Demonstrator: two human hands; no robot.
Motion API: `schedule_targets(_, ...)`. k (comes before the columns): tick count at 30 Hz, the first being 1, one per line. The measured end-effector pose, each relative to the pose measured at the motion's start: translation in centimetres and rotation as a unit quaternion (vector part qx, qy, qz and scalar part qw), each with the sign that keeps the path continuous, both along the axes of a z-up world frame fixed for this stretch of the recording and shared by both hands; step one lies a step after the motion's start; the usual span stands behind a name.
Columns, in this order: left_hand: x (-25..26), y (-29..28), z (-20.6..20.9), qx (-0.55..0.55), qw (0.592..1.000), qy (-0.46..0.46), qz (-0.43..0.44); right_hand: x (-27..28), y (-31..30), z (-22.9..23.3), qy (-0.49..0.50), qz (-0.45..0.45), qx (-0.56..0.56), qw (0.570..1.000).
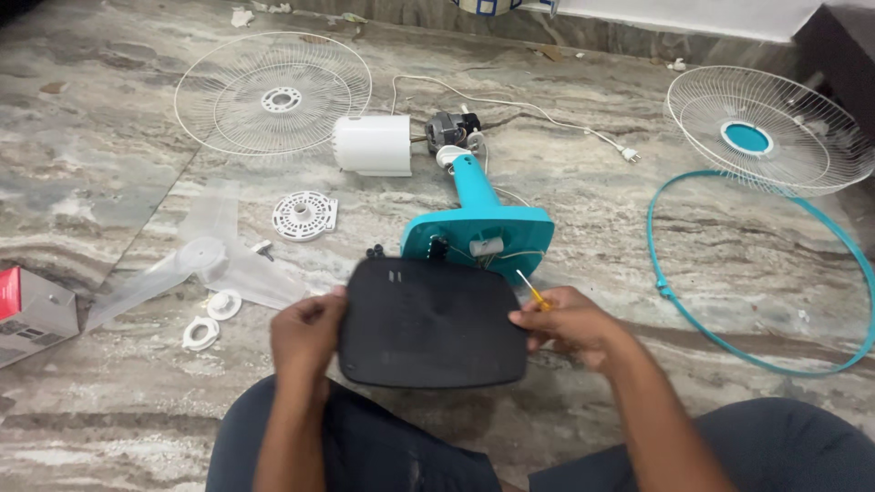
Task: The person disassembles a teal and black fan base using a screwdriver, removes the back cover, and adjusts internal wiring and components. The fan parts are laid out on the floor during the process.
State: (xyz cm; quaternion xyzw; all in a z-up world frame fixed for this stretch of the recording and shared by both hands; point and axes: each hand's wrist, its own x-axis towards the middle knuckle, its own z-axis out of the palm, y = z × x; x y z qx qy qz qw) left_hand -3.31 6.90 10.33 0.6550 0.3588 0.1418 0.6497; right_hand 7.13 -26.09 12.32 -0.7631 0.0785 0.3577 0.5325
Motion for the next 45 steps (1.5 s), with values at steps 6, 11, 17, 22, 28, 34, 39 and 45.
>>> schedule_targets(6, -2.6, 5.2, 2.2, -0.045, 0.996, -0.016, -0.069, -2.9, 6.0, -0.9, -0.081, -0.026, 0.050, 0.995)
schedule_targets(11, -5.0, 9.2, 2.8, -0.034, 0.998, -0.031, -0.048, -5.7, 11.1, -0.1, -0.100, -0.064, 0.141, 0.983)
schedule_targets(17, -7.0, 11.7, 0.8, -0.092, 0.987, -0.114, 0.059, -8.0, 14.5, 1.7, -0.064, -0.006, 0.208, 0.976)
schedule_targets(22, -7.7, 12.4, -1.5, -0.110, 0.986, -0.073, 0.104, -8.5, 17.7, 0.3, -0.049, -0.037, 0.164, 0.984)
schedule_targets(28, -8.3, 14.0, -3.8, -0.105, 0.980, 0.006, 0.169, -7.4, 21.3, -2.7, -0.045, -0.055, 0.206, 0.976)
schedule_targets(34, -12.2, 16.7, -6.0, -0.052, 0.974, 0.053, 0.213, -6.4, 24.9, -2.8, 0.000, -0.012, 0.106, 0.994)
schedule_targets(39, -16.0, 17.8, -7.3, -0.070, 0.966, 0.101, 0.227, -6.1, 27.1, -2.8, 0.032, 0.017, 0.061, 0.997)
schedule_targets(45, -15.0, 19.0, -8.4, -0.058, 0.965, 0.091, 0.239, -5.4, 29.4, -4.7, 0.006, 0.004, 0.061, 0.998)
